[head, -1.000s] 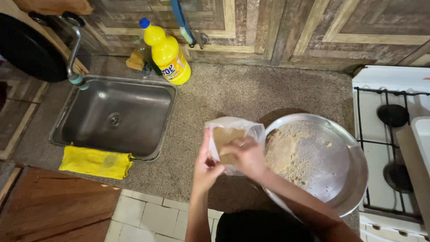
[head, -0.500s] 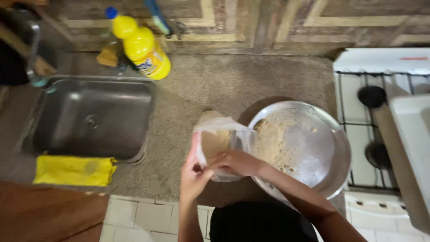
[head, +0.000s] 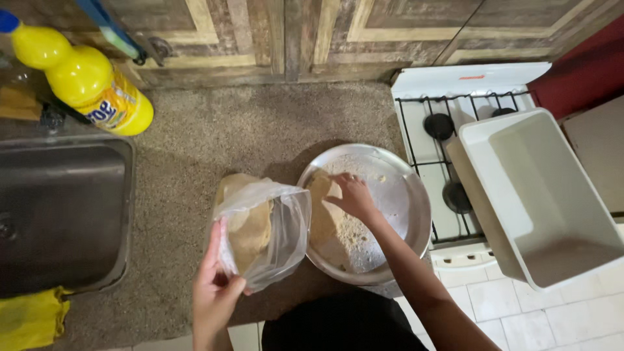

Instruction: The person places portions of dough into a plastic bag by hand and then kneads the dough while it is inside the bag.

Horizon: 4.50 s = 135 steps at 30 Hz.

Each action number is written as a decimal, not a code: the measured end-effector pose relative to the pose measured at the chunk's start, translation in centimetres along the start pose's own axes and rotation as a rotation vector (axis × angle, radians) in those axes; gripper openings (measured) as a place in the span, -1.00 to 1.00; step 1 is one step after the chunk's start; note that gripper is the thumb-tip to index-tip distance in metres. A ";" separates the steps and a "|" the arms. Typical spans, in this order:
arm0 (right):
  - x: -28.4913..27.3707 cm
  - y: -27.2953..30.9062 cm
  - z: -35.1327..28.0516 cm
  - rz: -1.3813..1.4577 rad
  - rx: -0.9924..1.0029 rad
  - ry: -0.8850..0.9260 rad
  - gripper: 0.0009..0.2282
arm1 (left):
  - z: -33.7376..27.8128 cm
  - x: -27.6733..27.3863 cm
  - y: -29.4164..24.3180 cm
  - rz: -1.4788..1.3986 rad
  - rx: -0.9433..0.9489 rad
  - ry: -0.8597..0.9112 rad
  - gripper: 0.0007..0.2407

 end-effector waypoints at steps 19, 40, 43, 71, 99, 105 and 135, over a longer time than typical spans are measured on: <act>-2.2 -0.3 0.1 0.064 -0.130 -0.070 -0.83 | -0.3 0.1 0.2 -0.109 0.059 0.009 -0.20; -10.3 7.0 -10.1 -0.232 -0.495 -0.248 -0.87 | -0.5 0.4 0.6 -0.138 0.110 0.014 -0.24; -11.2 7.3 -10.5 -0.262 -0.492 -0.219 -0.89 | -0.8 0.3 0.5 -0.145 0.137 0.023 -0.23; -8.4 18.5 -6.8 0.131 -0.906 -0.483 -0.91 | -1.4 1.4 -0.5 0.112 0.032 0.041 -0.18; -2.2 16.7 -4.9 0.293 -1.122 0.044 -0.88 | -0.9 1.9 -3.0 -0.365 0.077 -0.058 -0.26; -6.9 5.5 -1.9 0.315 -0.305 -0.252 -0.83 | -0.4 1.8 -1.1 -0.434 0.036 -0.059 -0.27; 2.0 3.0 0.0 0.101 -0.066 0.156 -0.95 | -0.1 0.0 2.9 -0.543 0.056 -0.027 -0.24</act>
Point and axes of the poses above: each hand's wrist, its own z-axis towards the middle knuckle, its own x-axis out of the palm, y = z × x, the point moved 2 cm from there along z, towards the middle knuckle, and after that the axes turned 10 degrees about z, right-handed, at the moved point
